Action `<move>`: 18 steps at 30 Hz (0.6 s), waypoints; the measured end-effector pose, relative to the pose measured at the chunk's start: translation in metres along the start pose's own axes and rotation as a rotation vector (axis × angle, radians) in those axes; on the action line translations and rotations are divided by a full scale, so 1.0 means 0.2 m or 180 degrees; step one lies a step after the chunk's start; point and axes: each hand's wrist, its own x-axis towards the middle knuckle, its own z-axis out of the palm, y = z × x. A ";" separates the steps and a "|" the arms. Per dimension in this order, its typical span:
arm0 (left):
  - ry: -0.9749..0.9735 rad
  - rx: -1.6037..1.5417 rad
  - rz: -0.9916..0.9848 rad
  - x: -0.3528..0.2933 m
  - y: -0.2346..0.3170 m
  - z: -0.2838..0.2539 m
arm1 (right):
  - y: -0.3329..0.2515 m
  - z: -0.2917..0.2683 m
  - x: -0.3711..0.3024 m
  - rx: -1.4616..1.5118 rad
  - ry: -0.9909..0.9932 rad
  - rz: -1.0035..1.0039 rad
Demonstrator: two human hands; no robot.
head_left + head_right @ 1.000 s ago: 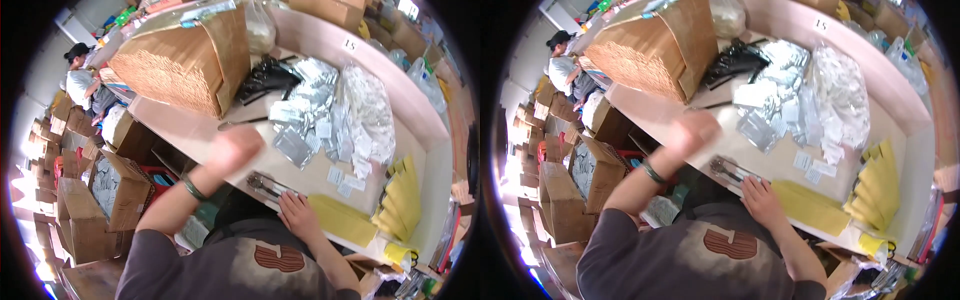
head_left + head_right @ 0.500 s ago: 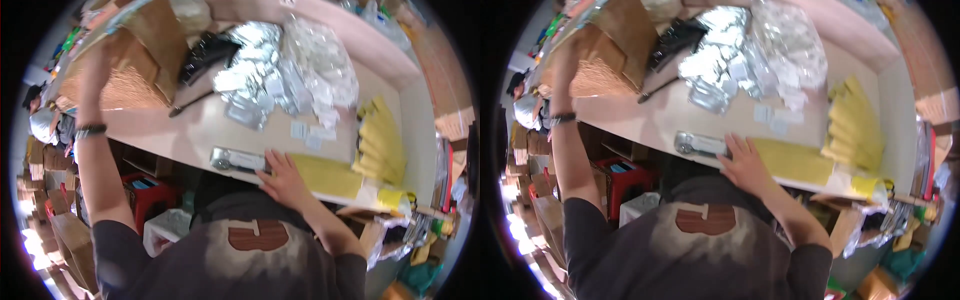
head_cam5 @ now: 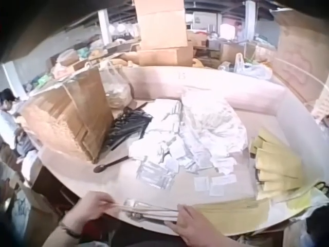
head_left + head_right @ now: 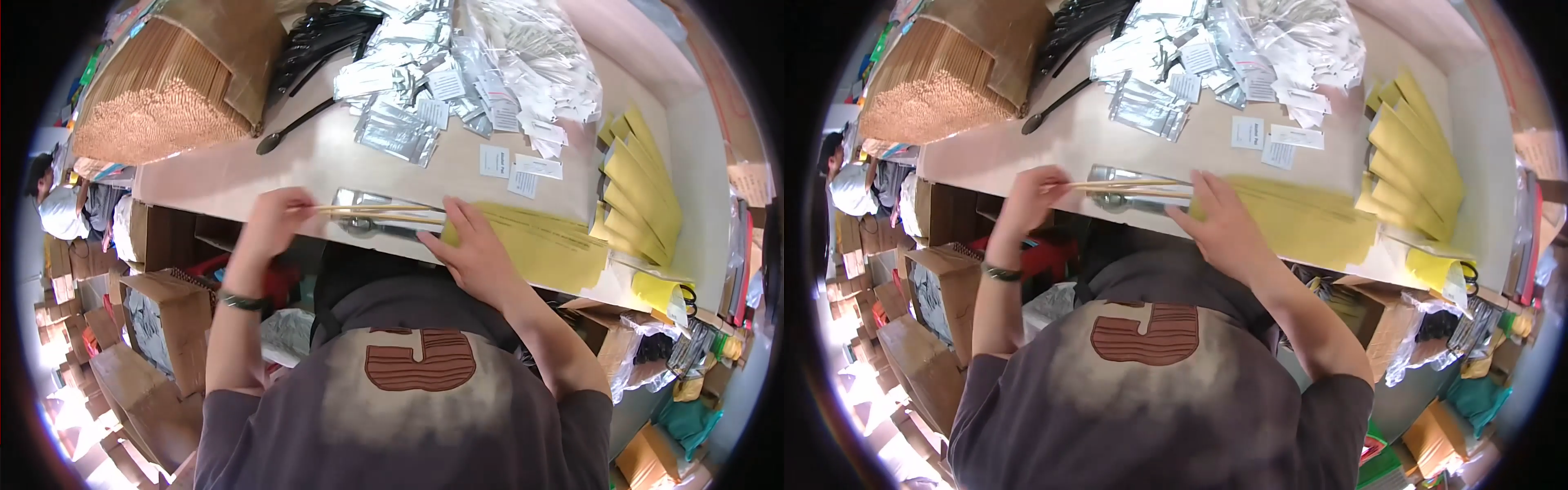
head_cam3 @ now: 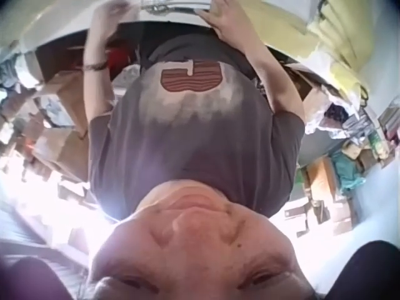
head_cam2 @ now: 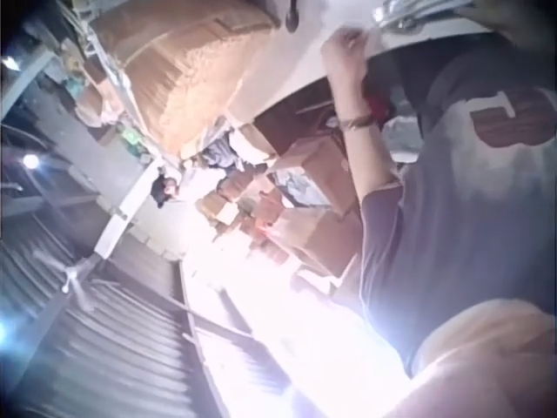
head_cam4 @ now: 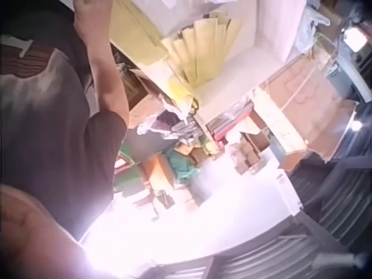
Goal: The recorder is counting small items, placing them in silver pouches, sealing/folding the pouches, labeling them, and organizing them into larger boxes or bags for shipping.
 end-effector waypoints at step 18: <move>0.0162 -0.0130 0.1106 -0.03 0.44 0.55 | -0.03 -0.05 0.09 -0.0036 0.0236 0.0138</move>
